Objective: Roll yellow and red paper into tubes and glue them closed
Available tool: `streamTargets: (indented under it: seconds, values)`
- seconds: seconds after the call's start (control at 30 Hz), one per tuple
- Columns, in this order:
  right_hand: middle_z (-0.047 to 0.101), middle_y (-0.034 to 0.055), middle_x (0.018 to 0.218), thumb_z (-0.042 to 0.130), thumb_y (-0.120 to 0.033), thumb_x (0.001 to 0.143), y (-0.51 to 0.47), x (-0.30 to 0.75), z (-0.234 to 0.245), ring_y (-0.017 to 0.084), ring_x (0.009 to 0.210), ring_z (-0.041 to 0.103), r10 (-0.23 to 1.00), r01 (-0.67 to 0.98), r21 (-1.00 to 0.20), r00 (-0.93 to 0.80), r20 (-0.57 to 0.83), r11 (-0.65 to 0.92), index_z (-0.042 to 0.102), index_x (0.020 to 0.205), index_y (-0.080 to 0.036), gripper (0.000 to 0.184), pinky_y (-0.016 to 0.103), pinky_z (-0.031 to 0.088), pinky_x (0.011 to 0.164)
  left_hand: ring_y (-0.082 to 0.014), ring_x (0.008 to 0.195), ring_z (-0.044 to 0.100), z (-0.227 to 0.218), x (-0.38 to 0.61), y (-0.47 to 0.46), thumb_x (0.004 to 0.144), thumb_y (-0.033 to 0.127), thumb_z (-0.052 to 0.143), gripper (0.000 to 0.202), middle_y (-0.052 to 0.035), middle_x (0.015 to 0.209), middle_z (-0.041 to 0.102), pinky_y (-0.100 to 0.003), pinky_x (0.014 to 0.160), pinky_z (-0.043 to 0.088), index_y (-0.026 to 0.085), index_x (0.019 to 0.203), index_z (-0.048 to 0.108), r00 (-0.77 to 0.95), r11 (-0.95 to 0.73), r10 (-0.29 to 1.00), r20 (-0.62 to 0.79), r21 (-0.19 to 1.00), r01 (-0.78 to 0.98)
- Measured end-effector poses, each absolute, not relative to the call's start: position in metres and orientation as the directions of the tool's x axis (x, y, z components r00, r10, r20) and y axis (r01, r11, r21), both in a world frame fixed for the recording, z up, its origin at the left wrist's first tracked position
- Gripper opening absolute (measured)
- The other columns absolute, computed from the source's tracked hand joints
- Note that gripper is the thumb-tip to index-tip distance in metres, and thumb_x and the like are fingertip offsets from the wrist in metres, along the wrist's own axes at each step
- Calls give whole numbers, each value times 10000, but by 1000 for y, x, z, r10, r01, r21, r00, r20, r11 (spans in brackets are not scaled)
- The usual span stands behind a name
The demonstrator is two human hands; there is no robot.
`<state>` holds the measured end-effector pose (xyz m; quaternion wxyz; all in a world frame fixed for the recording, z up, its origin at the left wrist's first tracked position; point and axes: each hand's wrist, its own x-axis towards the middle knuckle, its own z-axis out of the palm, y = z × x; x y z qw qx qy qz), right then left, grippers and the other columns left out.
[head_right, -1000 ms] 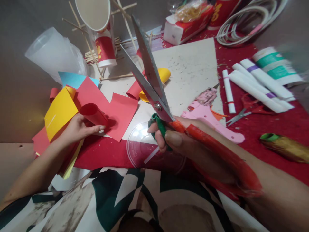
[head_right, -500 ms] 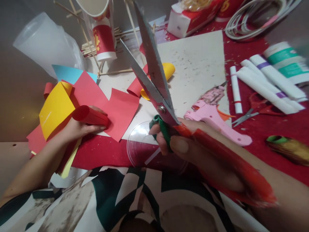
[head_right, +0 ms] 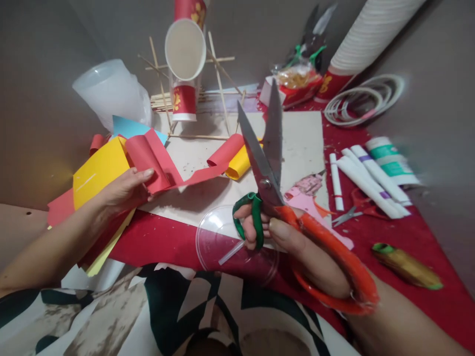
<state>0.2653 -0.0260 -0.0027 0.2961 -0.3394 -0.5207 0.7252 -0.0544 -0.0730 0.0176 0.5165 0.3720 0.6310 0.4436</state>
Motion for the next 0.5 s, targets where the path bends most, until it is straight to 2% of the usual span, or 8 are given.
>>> streamTargets:
  seconds: [0.07,0.13,0.33,0.5]
  values:
    - [621,80,837,588,-613,855,-24,266,-2,244,731,602,718,-81,-954,-677,-161,-290,684,905,-273,357,399,562,686,-97,464,527,22,-47,-68,678,480,839,360,-11,579,634,-243,465,445,167,705,663,-133,377,909,-394,916,-136]
    - [618,73,847,621,-605,837,-19,267,-4,240,744,603,697,-112,-949,-705,-133,-294,655,854,-275,332,382,567,678,-93,467,526,24,-43,-62,676,433,854,332,-11,561,632,-233,457,424,157,691,670,-100,408,897,-431,894,-187]
    - [619,69,808,635,-529,859,-9,269,-6,222,714,611,717,-146,-949,-688,-106,-281,661,854,-263,268,346,576,647,-79,426,483,17,-51,-53,745,421,803,313,-16,506,597,-209,396,367,155,649,670,-99,433,869,-485,842,-323]
    - [615,68,747,626,-559,849,-10,265,-10,208,664,601,720,-105,-965,-686,-106,-242,673,872,-253,311,329,562,616,-78,423,460,12,-60,-52,732,371,804,261,16,505,537,-209,384,351,193,649,631,-117,431,848,-518,800,-418]
